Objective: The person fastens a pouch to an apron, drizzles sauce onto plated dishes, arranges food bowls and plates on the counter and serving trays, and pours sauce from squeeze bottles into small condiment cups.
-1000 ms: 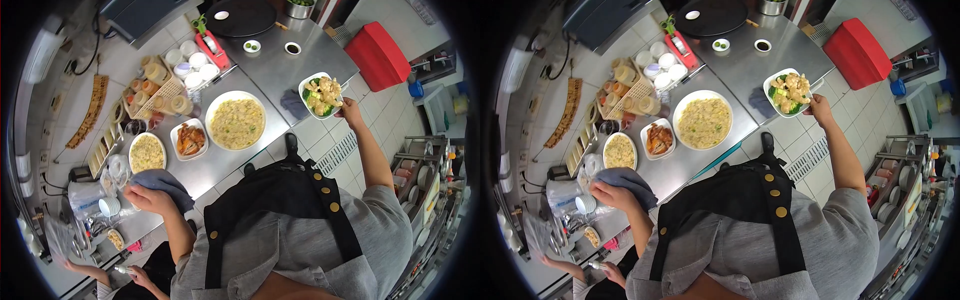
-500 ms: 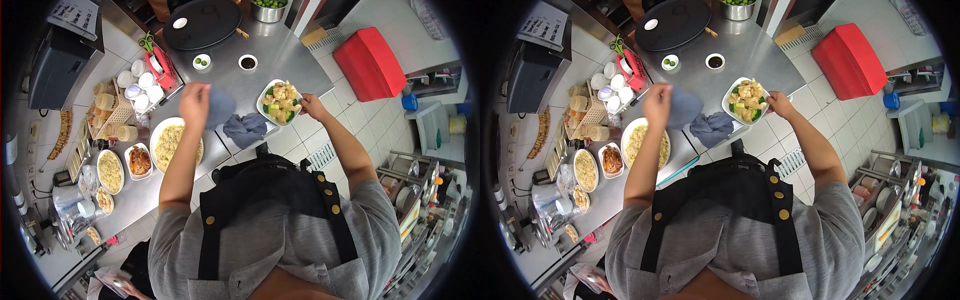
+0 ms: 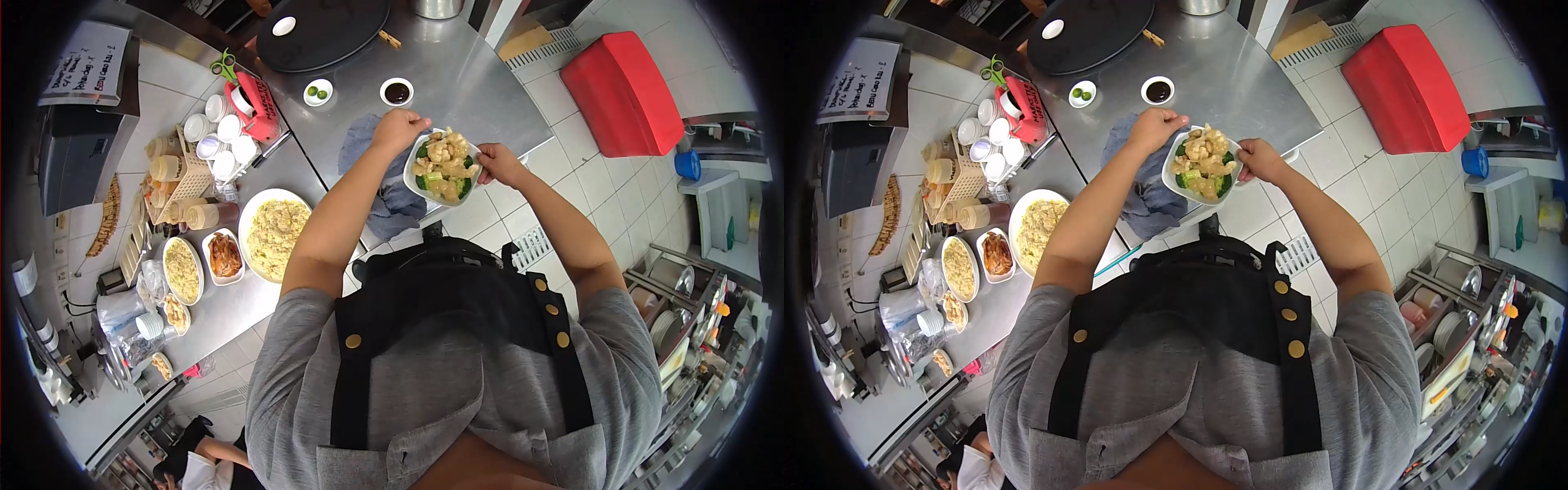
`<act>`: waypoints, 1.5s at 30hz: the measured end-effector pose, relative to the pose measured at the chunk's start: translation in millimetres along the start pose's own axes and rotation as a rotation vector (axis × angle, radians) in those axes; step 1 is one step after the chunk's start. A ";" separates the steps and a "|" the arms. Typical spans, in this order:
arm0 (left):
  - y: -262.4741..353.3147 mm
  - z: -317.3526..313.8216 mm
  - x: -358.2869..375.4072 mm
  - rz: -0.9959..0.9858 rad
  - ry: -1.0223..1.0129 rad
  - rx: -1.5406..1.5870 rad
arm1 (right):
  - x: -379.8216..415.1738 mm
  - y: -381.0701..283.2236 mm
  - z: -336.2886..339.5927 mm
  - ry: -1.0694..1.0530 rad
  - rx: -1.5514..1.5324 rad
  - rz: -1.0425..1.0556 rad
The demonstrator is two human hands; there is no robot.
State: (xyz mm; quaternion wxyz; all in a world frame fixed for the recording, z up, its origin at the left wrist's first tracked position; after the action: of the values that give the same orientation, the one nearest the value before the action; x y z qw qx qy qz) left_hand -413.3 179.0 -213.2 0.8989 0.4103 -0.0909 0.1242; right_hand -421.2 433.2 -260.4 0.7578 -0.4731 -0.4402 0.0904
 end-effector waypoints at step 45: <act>-55.0 -41.8 100.8 0.173 0.484 0.548 | 28.6 18.9 -54.2 0.371 -0.487 -0.062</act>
State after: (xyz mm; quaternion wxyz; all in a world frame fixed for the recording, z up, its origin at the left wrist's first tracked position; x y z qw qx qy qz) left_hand -298.2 191.0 -252.9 0.7375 0.5850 0.1266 0.3128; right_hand -358.1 424.7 -267.7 0.6919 -0.6356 -0.3172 -0.1291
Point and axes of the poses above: each hand's wrist, its own x-axis away from the middle knuckle, its own z-axis out of the back of the hand, y = z × x, the point moved 5 cm from there along -x, towards the middle knuckle, and after that the axes turned 1 degree about z, right-handed, at the moved point
